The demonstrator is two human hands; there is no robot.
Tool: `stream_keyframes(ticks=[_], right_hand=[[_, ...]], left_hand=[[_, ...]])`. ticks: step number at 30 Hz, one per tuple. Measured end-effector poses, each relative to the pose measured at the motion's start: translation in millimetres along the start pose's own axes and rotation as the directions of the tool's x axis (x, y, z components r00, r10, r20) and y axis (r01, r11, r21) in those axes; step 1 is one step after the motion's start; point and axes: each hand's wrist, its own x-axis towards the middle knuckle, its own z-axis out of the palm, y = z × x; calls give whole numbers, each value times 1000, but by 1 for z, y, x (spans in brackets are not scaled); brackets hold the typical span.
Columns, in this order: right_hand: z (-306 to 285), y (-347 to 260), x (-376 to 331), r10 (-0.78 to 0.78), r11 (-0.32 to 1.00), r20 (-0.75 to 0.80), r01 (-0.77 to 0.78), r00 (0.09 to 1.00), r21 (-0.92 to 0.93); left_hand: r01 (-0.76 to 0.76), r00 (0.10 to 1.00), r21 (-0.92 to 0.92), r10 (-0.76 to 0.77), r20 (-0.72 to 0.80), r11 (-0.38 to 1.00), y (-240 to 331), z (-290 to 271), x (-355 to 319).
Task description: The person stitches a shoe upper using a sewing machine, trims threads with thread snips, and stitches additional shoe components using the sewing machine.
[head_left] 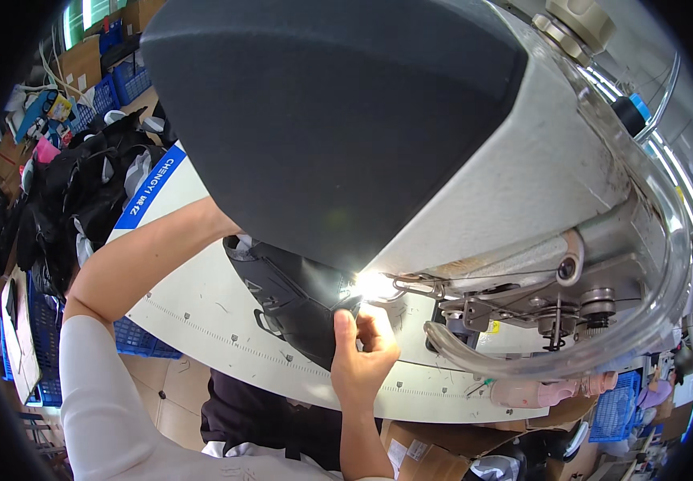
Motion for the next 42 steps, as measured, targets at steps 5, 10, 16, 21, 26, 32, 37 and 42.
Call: stream_keyframes(ticks=[5,10,16,21,26,32,37,42], right_hand=[[-21,-22,-13,-35,998,92,40,995,-50],[-38,-40,6,-195,905,219,262,956,-335],[-37,-35,2,-207,900,214,272,955,-342],[-32,-32,0,-238,835,256,332,937,-439],[-33,-30,0,-278,793,260,373,925,-481],[-34,-25,2,-282,829,245,364,928,-424],[-37,-22,1,-249,873,221,318,943,-370],[-39,-25,7,-235,920,205,285,950,-268]], left_hand=[[-82,982,130,103,-158,988,11,-13,-36],[-150,941,235,211,-263,960,22,-23,-87],[47,981,-173,-13,193,984,18,0,-91],[268,831,-128,-162,532,955,-8,21,-70],[205,859,-74,-143,491,976,-5,31,-62],[369,788,-158,-218,575,916,-8,26,-59],[400,802,-264,-196,565,878,-12,31,-64],[363,829,-288,-166,534,886,-12,31,-63]])
